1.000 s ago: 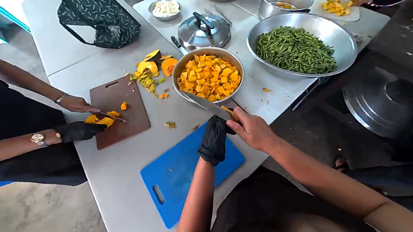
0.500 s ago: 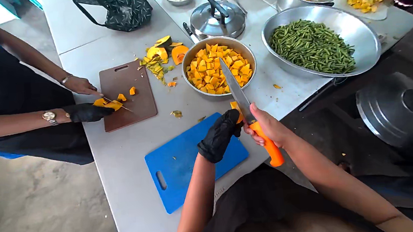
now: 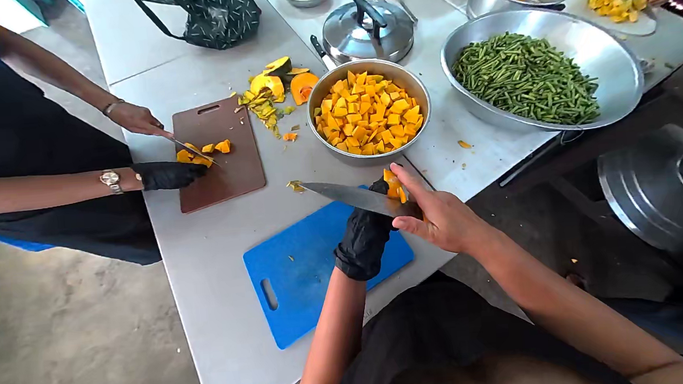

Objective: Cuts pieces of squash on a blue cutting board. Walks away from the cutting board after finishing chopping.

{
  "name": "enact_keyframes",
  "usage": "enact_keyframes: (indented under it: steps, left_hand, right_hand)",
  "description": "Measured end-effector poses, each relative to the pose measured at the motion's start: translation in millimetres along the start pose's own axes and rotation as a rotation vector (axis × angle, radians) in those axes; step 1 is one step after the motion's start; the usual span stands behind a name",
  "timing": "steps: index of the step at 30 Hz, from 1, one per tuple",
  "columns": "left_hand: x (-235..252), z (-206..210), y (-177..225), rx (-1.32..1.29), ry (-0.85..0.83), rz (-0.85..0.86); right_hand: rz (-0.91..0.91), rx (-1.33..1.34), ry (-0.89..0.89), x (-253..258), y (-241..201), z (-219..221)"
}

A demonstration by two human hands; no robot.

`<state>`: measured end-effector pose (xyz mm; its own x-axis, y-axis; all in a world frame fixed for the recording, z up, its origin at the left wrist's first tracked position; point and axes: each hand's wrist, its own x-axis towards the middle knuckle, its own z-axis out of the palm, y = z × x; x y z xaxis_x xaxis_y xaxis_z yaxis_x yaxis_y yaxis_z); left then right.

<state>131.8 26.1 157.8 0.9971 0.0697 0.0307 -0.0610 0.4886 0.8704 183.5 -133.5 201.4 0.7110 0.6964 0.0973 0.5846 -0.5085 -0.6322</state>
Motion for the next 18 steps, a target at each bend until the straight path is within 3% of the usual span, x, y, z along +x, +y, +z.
enact_keyframes:
  steps: [8, 12, 15, 18]
  left_hand:
    - [-8, 6, -9, -0.084, 0.030, -0.038]
    - [-5, -4, -37, -0.031, 0.023, 0.009]
    - [-9, 12, -19, -0.058, 0.001, 0.008]
    - [-12, 19, -9, -0.065, -0.007, -0.010]
  right_hand:
    - [0.039, -0.108, 0.039, -4, -6, 1]
    - [0.058, -0.105, 0.048, -3, -5, 1]
    - [0.065, -0.089, 0.111, 0, -5, 1]
    - [0.098, -0.044, 0.066, 3, -6, -3]
